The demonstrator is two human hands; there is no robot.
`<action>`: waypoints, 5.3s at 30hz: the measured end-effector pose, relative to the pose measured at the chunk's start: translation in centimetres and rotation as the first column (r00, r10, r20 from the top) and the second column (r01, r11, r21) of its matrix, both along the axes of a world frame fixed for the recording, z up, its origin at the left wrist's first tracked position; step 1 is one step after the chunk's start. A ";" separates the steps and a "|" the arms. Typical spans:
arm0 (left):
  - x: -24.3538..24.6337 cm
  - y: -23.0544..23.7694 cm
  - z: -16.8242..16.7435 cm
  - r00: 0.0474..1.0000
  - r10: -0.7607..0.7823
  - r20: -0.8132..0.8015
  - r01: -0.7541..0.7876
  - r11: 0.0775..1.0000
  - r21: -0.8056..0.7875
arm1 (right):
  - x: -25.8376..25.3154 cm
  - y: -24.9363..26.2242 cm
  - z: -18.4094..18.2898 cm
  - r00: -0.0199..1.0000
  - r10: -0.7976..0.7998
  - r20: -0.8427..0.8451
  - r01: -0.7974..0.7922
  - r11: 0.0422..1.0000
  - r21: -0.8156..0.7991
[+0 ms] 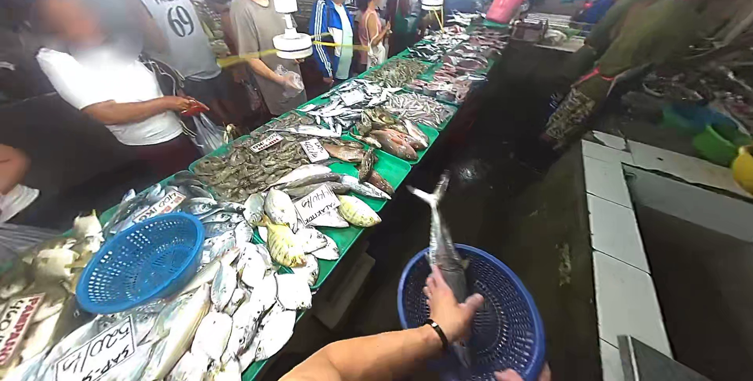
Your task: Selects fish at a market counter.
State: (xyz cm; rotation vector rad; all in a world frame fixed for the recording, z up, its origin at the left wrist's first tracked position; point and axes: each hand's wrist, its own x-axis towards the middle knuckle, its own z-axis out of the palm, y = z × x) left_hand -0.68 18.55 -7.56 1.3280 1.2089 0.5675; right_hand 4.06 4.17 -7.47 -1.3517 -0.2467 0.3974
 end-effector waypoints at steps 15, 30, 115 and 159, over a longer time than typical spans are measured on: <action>-0.3 20.2 -3.2 0.404 0.706 0.582 -0.610 0.682 -0.404 | 8.7 20.5 0.1 0.649 0.459 0.606 -0.472 0.868 -0.153; 11.0 34.3 -0.4 -0.035 0.576 0.817 -0.440 0.725 -0.530 | 30.8 39.5 -3.3 0.775 0.618 -0.133 -0.632 0.749 -0.198; 21.7 57.3 -17.6 -0.213 0.857 -0.469 -0.703 0.200 0.683 | 49.7 100.4 -14.2 -0.148 0.561 0.815 -0.724 0.500 -0.476; 21.8 57.7 -17.7 -0.262 0.796 -0.546 -0.729 0.207 0.652 | 47.6 99.7 -17.6 -0.426 0.437 0.792 -0.731 0.349 -0.586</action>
